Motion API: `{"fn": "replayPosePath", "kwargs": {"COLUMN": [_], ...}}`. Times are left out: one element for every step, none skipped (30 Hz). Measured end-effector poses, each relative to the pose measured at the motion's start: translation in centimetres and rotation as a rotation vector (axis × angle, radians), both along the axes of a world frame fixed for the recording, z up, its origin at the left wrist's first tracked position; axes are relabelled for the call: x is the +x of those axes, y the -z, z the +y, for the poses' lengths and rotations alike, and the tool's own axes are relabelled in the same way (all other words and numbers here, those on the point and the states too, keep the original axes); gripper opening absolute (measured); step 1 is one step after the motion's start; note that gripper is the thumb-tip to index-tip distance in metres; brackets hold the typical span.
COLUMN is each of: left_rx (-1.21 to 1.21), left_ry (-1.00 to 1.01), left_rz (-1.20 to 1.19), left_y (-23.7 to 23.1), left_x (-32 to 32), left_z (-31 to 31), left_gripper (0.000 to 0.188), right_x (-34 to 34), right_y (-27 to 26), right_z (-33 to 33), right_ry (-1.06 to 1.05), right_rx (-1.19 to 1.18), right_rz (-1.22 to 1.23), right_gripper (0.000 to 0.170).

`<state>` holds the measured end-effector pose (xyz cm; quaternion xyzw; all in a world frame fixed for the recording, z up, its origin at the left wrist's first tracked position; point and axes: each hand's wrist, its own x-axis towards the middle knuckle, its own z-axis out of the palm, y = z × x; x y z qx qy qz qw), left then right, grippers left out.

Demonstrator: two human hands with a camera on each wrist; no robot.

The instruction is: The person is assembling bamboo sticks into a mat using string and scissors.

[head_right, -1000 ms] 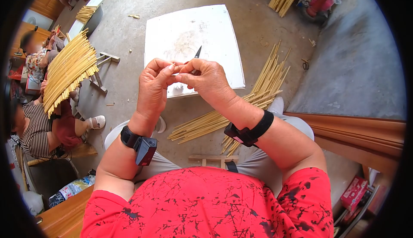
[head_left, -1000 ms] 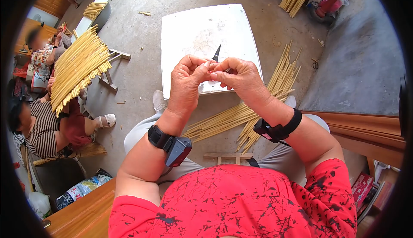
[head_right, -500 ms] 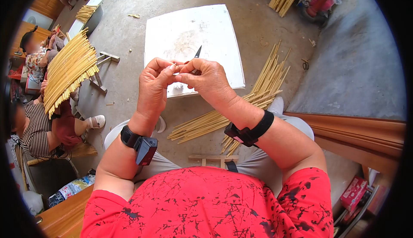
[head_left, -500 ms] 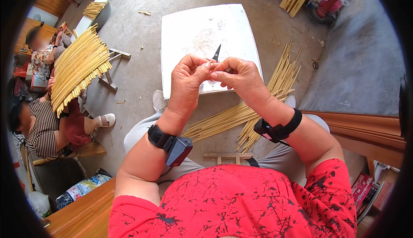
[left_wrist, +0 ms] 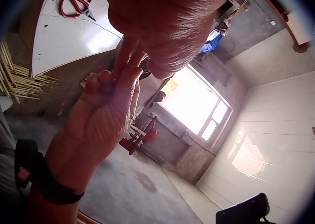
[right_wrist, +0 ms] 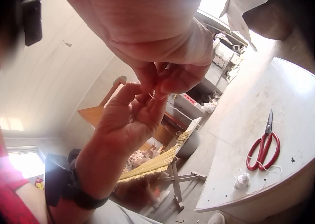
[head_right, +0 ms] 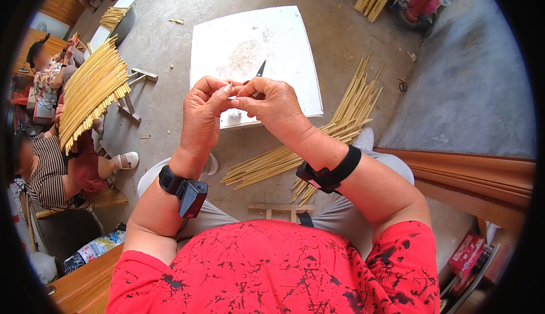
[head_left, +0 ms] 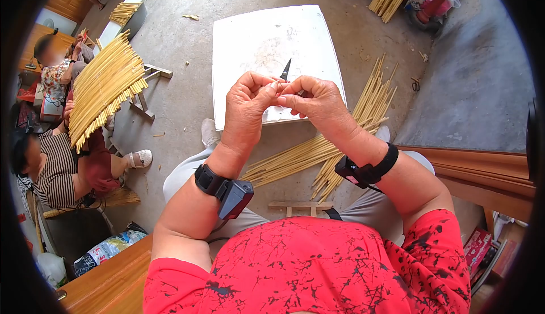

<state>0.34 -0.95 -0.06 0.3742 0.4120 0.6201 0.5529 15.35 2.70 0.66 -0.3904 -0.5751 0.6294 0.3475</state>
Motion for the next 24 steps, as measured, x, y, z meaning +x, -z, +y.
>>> {"fn": "replayPosePath", "kwargs": {"left_rx": [0.001,0.001,0.000,0.002,0.004,0.005,0.002,0.001,0.000,0.001,0.002,0.002,0.004,0.005,0.006,0.003,0.001,0.002,-0.003,-0.009,-0.008,-0.005,-0.003,-0.002], "left_ry": [0.003,0.007,0.007,0.009,0.012,0.012,0.010,0.008,0.007,0.012,0.016,0.015,0.015,0.015,0.014,0.020,0.025,0.024,0.025,0.027,0.027,0.027,0.027,0.027], "left_rz": [0.011,0.020,0.021,0.016,0.013,0.013,0.014,0.012,0.012,0.013,0.012,0.012,0.021,0.029,0.028,0.022,0.016,0.016,0.014,0.013,0.013,0.013,0.014,0.014], "left_y": [-0.07,-0.12,-0.21,-0.28,-0.29,-0.21,-0.15,-0.10,-0.10,-0.11,-0.10,-0.06,-0.03,0.01,0.06,0.10,0.11,0.10,0.10,0.11,0.10,0.09,0.07,0.03], "left_x": [-0.08,-0.11,-0.13,-0.12,-0.10,-0.04,-0.03,-0.01,0.00,-0.01,-0.01,0.00,-0.02,-0.02,-0.03,-0.04,-0.07,-0.08,-0.08,-0.08,-0.06,-0.04,-0.03,-0.04], "left_z": [-0.06,-0.07,-0.07,-0.05,-0.03,0.01,0.00,0.02,0.03,0.05,0.05,0.05,0.08,0.08,0.07,0.08,0.07,0.07,0.07,0.07,0.07,0.07,0.07,0.05], "left_gripper": [0.006,0.006,0.006,0.005,0.005,0.005,0.004,0.004,0.004,0.004,0.004,0.004,0.005,0.005,0.005,0.005,0.005,0.005,0.006,0.006,0.006,0.006,0.007,0.007], "right_x": [-0.06,-0.08,-0.10,-0.10,-0.08,-0.03,-0.03,0.00,0.02,0.04,0.06,0.07,0.06,0.07,0.10,0.10,0.06,0.05,0.05,0.06,0.08,0.10,0.16,0.28], "right_y": [0.02,0.03,0.03,-0.01,-0.01,0.03,0.10,0.17,0.26,0.32,0.31,0.26,0.22,0.26,0.38,0.49,0.56,0.62,0.67,0.72,0.75,0.76,0.63,0.37], "right_z": [-0.05,-0.04,-0.03,0.00,0.02,0.04,0.02,0.05,0.10,0.15,0.13,0.08,0.06,0.07,0.08,0.09,0.09,0.10,0.11,0.11,0.10,0.09,0.11,0.13], "right_ry": [-0.002,-0.002,-0.004,-0.005,-0.006,-0.004,-0.002,-0.003,-0.006,-0.008,-0.008,-0.010,-0.011,-0.012,-0.015,-0.017,-0.018,-0.016,-0.013,-0.013,-0.014,-0.016,-0.016,-0.011], "right_rx": [0.003,0.001,0.008,0.016,0.017,0.020,0.020,0.019,0.020,0.020,0.020,0.017,0.013,0.013,0.023,0.033,0.033,0.041,0.049,0.049,0.059,0.068,0.068,0.042], "right_rz": [0.008,0.008,-0.002,-0.014,-0.014,-0.013,-0.010,-0.011,-0.014,-0.016,-0.017,-0.010,-0.003,-0.003,-0.006,-0.008,-0.008,0.003,0.015,0.015,0.014,0.012,0.012,0.013], "right_gripper": [0.014,0.014,0.014,0.014,0.014,0.014,0.014,0.014,0.014,0.014,0.014,0.014,0.014,0.014,0.014,0.014,0.014,0.014,0.013,0.013,0.013,0.013,0.013,0.013]}}
